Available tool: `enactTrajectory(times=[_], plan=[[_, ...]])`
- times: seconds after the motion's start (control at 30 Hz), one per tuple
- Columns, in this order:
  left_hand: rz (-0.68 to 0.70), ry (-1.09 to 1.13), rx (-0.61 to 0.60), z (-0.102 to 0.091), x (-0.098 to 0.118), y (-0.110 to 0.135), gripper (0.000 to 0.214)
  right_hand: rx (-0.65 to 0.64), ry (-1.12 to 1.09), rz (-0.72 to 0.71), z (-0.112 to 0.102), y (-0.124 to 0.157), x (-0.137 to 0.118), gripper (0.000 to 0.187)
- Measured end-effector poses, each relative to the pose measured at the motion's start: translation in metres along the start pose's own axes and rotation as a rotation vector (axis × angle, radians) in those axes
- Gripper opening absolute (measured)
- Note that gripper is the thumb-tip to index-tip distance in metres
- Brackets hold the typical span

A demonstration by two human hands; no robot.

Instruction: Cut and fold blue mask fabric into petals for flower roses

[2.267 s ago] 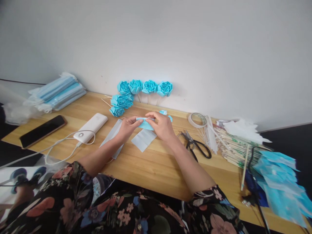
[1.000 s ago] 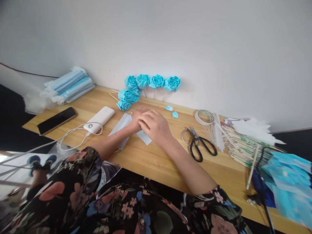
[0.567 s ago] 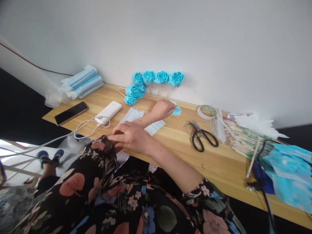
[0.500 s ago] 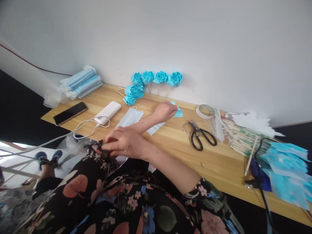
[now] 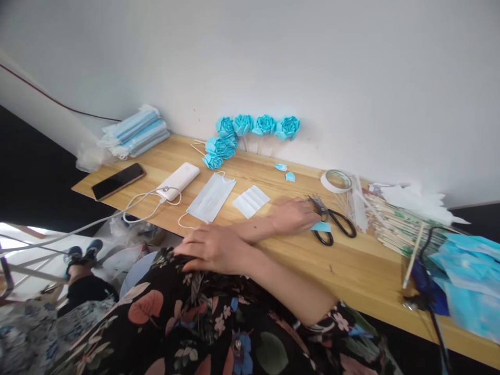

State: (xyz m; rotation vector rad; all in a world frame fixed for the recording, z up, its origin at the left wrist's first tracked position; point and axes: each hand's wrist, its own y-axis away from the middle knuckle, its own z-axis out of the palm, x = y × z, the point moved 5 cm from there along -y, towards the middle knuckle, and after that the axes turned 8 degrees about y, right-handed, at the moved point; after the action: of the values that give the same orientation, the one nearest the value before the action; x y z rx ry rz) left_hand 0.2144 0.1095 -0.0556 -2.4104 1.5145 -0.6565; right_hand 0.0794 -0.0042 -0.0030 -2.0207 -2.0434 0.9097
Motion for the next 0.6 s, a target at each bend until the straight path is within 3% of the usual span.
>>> enactTrajectory(times=[0.13, 0.2, 0.4, 0.47, 0.6], plan=[[0.016, -0.001, 0.016, 0.005, -0.003, -0.002, 0.04, 0.02, 0.101, 0.16, -0.016, 0.026, 0.033, 0.029], [0.028, 0.006, 0.013, 0.007, -0.004, -0.004, 0.041, -0.004, 0.058, 0.122, -0.016, 0.021, 0.033, 0.024], [0.025, -0.011, -0.065, 0.006, -0.001, -0.005, 0.036, -0.089, -0.091, -0.148, 0.004, -0.021, -0.005, 0.016], [0.037, -0.017, -0.074, 0.004, 0.001, -0.004, 0.038, -0.066, -0.036, -0.156, 0.003, -0.018, -0.006, 0.016], [0.102, -0.055, -0.045, 0.005, 0.004, -0.002, 0.037, 0.002, 0.165, -0.094, -0.014, 0.015, 0.012, 0.016]])
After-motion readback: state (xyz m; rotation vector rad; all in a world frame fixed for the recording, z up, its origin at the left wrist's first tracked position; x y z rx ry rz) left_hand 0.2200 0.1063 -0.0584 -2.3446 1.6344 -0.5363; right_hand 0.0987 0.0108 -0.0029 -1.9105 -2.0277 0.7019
